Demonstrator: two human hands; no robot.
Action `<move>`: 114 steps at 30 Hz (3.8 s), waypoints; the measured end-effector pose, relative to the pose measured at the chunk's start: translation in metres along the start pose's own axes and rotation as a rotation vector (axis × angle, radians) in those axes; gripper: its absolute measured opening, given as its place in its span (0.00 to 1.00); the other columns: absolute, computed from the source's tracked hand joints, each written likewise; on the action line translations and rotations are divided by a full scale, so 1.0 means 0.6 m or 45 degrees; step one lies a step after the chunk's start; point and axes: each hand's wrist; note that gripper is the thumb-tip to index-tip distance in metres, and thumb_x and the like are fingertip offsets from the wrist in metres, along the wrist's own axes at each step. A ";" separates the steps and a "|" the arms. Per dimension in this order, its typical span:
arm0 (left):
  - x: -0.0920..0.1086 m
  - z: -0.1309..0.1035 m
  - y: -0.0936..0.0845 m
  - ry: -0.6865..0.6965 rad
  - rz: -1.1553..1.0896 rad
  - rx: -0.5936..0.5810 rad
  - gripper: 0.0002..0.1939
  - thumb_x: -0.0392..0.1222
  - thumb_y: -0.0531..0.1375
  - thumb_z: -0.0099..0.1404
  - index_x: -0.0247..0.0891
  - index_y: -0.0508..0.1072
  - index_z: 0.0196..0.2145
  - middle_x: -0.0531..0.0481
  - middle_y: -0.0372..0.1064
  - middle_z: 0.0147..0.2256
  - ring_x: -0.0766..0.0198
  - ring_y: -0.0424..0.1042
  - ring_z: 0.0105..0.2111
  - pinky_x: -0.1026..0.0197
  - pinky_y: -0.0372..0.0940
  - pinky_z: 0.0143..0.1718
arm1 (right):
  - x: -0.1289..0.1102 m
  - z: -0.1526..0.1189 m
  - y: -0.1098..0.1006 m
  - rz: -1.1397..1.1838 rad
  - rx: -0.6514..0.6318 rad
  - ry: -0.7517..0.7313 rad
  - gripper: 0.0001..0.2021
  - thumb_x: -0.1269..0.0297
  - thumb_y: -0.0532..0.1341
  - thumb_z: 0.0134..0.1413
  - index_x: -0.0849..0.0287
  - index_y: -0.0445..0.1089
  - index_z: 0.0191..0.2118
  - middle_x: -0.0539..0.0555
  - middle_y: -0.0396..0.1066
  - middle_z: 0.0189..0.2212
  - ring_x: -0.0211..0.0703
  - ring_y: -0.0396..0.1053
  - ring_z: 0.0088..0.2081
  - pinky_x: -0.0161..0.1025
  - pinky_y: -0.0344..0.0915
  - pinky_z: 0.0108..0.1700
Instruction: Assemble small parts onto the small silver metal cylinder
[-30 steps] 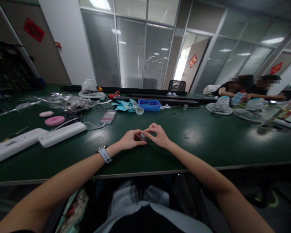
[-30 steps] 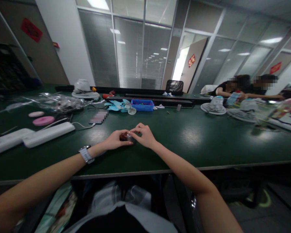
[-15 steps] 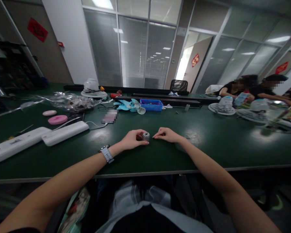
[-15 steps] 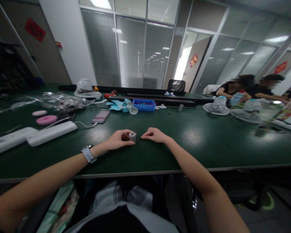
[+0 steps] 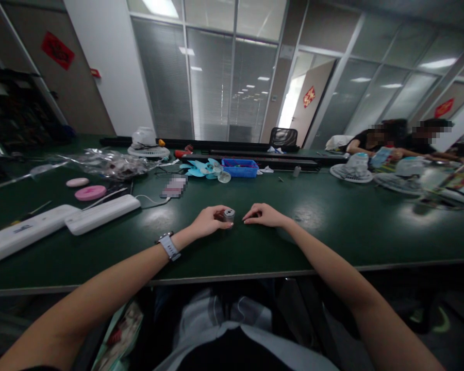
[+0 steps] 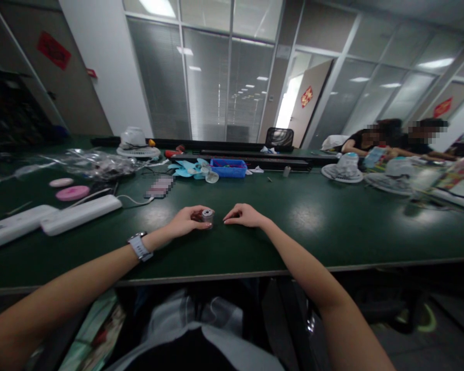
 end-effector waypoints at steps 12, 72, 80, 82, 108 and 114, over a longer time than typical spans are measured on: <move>0.007 -0.006 -0.001 0.082 0.035 -0.101 0.25 0.46 0.66 0.52 0.35 0.70 0.47 0.45 0.73 0.40 0.59 0.72 0.37 0.56 0.67 0.41 | -0.100 0.021 0.032 0.163 0.399 -0.066 0.12 0.58 0.60 0.56 0.56 0.75 0.41 0.51 0.68 0.30 0.35 0.61 0.28 0.34 0.58 0.31; -0.014 0.011 -0.082 -0.051 0.302 -0.185 0.27 0.46 0.68 0.45 0.36 0.74 0.44 0.47 0.75 0.34 0.63 0.72 0.30 0.63 0.66 0.32 | -0.071 0.009 0.060 0.605 0.191 0.116 0.21 0.59 0.69 0.41 0.61 0.65 0.41 0.53 0.72 0.36 0.41 0.71 0.37 0.43 0.67 0.44; -0.016 0.009 -0.069 -0.024 0.341 -0.043 0.17 0.41 0.67 0.48 0.36 0.74 0.38 0.47 0.76 0.30 0.60 0.75 0.30 0.59 0.69 0.34 | -0.073 0.009 0.061 0.608 0.200 0.116 0.21 0.59 0.69 0.41 0.61 0.65 0.41 0.53 0.71 0.36 0.40 0.70 0.37 0.43 0.67 0.43; -0.015 0.008 -0.067 -0.008 0.420 -0.004 0.16 0.41 0.66 0.48 0.37 0.74 0.37 0.48 0.75 0.29 0.61 0.75 0.29 0.60 0.69 0.33 | -0.073 0.009 0.061 0.612 0.206 0.105 0.20 0.59 0.68 0.42 0.61 0.65 0.40 0.53 0.71 0.36 0.40 0.70 0.37 0.42 0.67 0.43; -0.004 0.002 -0.052 0.095 0.499 0.230 0.10 0.42 0.62 0.56 0.39 0.71 0.37 0.50 0.74 0.29 0.62 0.74 0.30 0.62 0.66 0.32 | -0.073 0.009 0.061 0.619 0.195 0.095 0.20 0.58 0.68 0.41 0.60 0.65 0.40 0.53 0.71 0.36 0.39 0.70 0.36 0.40 0.66 0.42; 0.002 -0.003 -0.040 0.117 0.554 0.176 0.12 0.42 0.61 0.58 0.39 0.70 0.40 0.52 0.73 0.27 0.62 0.73 0.28 0.62 0.65 0.32 | -0.076 0.008 0.060 0.615 0.202 0.102 0.20 0.59 0.68 0.42 0.60 0.64 0.40 0.52 0.71 0.35 0.39 0.70 0.36 0.40 0.66 0.41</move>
Point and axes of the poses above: each hand's wrist, its own z-axis towards the middle knuckle, its own y-axis out of the palm, x = y × z
